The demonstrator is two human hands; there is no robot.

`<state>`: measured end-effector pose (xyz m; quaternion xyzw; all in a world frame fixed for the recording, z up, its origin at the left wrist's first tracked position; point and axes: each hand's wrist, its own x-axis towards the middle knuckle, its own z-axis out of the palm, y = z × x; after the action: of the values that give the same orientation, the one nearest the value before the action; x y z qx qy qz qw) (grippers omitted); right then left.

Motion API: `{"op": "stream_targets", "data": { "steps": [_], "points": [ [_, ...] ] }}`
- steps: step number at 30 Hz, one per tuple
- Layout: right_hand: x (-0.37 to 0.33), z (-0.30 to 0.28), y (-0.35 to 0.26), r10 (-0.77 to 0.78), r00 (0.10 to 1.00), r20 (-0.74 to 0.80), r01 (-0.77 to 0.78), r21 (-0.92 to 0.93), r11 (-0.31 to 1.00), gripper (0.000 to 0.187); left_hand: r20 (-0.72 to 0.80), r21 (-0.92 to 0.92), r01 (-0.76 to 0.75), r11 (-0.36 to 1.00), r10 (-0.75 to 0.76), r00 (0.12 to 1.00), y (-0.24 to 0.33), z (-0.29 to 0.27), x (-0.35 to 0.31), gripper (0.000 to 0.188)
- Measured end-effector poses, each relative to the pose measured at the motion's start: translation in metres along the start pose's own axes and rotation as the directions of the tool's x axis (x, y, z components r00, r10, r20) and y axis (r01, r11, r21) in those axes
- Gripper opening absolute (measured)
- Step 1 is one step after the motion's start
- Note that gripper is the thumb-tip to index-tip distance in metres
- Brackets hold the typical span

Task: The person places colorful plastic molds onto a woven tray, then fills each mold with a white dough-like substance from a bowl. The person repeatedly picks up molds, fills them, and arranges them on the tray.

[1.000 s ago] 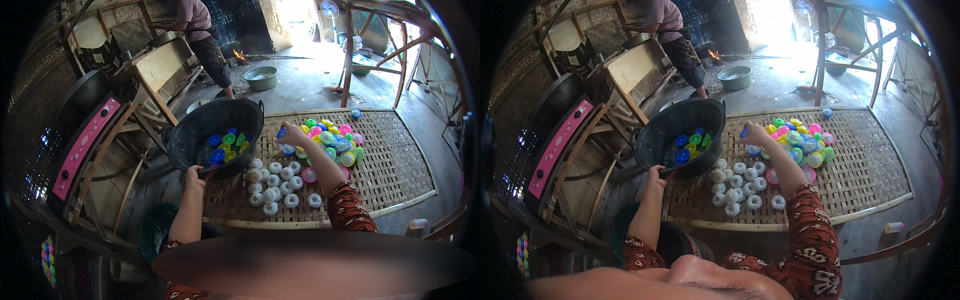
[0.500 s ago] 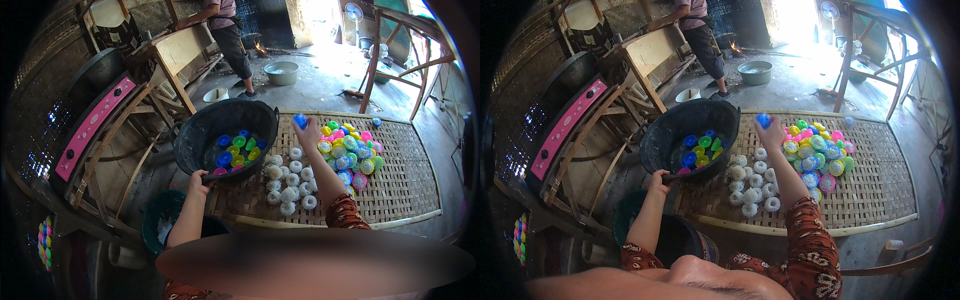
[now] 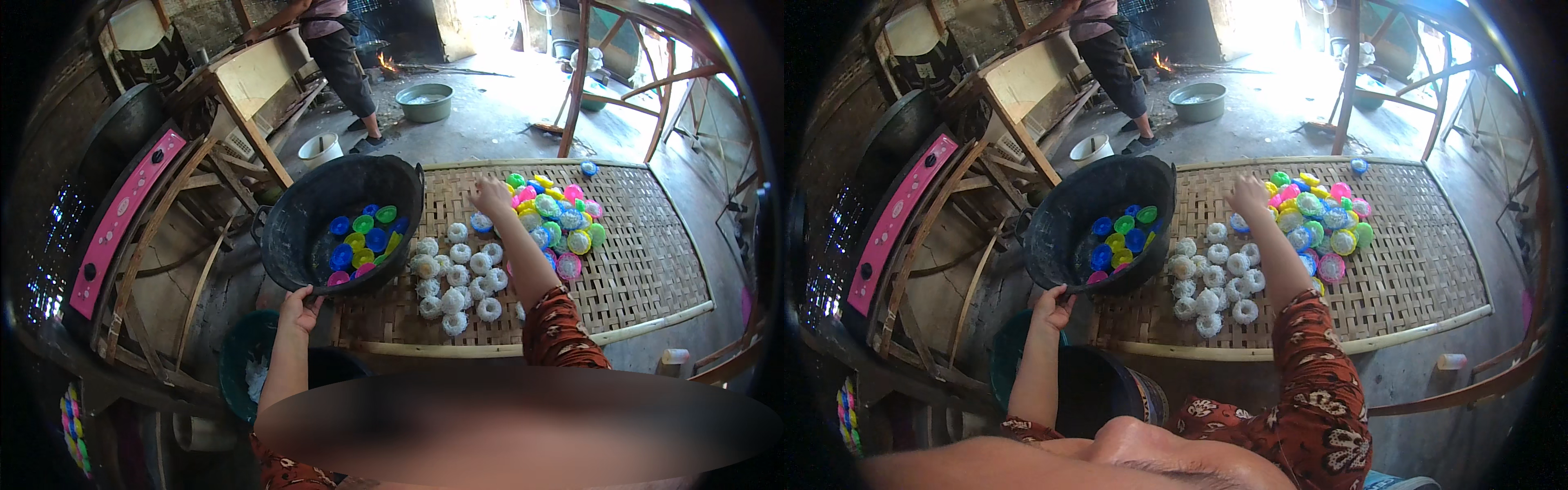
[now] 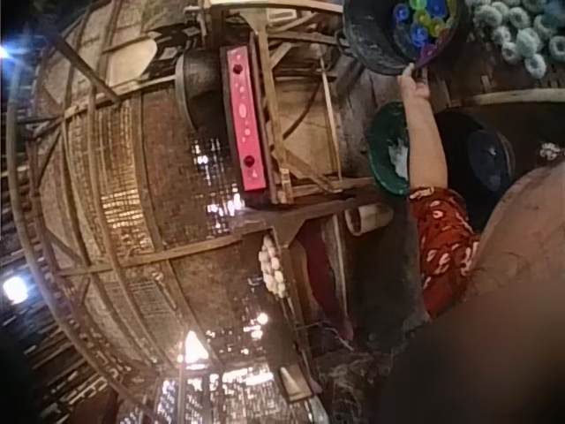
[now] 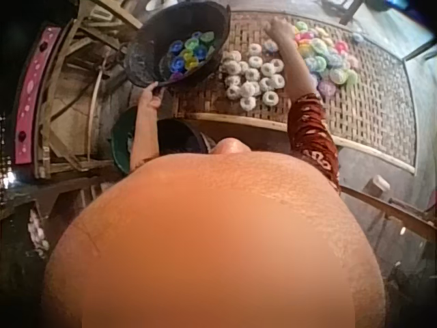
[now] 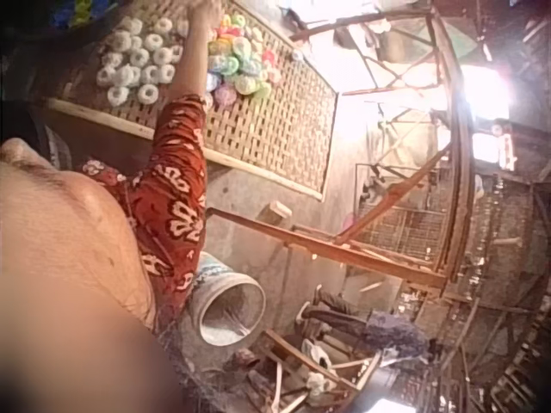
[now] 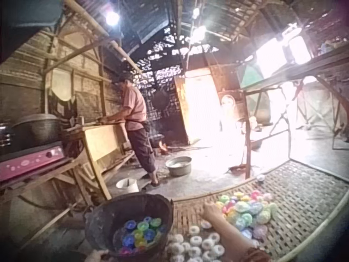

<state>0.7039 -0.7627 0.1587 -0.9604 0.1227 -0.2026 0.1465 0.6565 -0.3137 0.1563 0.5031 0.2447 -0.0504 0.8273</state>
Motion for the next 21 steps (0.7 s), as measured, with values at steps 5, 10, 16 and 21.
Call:
{"op": "stream_targets", "data": {
  "steps": [5,10,16,21],
  "points": [
    [-0.016,0.022,0.05,0.009,0.965,0.263,0.082,-0.332,0.94,0.03,0.026,-0.038,-0.099,0.994,0.1,0.995,-0.002,0.008,-0.01,0.015],
    [-0.005,0.013,0.064,-0.019,0.977,0.214,0.086,-0.307,0.948,0.026,-0.12,-0.099,-0.039,0.994,0.027,0.992,0.001,0.026,-0.016,0.015],
    [-0.021,-0.004,0.082,-0.036,0.938,0.345,0.16,-0.336,0.928,0.024,-0.013,-0.008,0.235,0.972,-0.235,0.972,-0.014,0.046,-0.004,0.012],
    [-0.034,-0.003,0.089,-0.047,0.956,0.289,0.163,-0.39,0.906,0.025,-0.069,-0.127,0.209,0.97,-0.219,0.973,-0.006,0.037,-0.006,0.006]
  ]
}}
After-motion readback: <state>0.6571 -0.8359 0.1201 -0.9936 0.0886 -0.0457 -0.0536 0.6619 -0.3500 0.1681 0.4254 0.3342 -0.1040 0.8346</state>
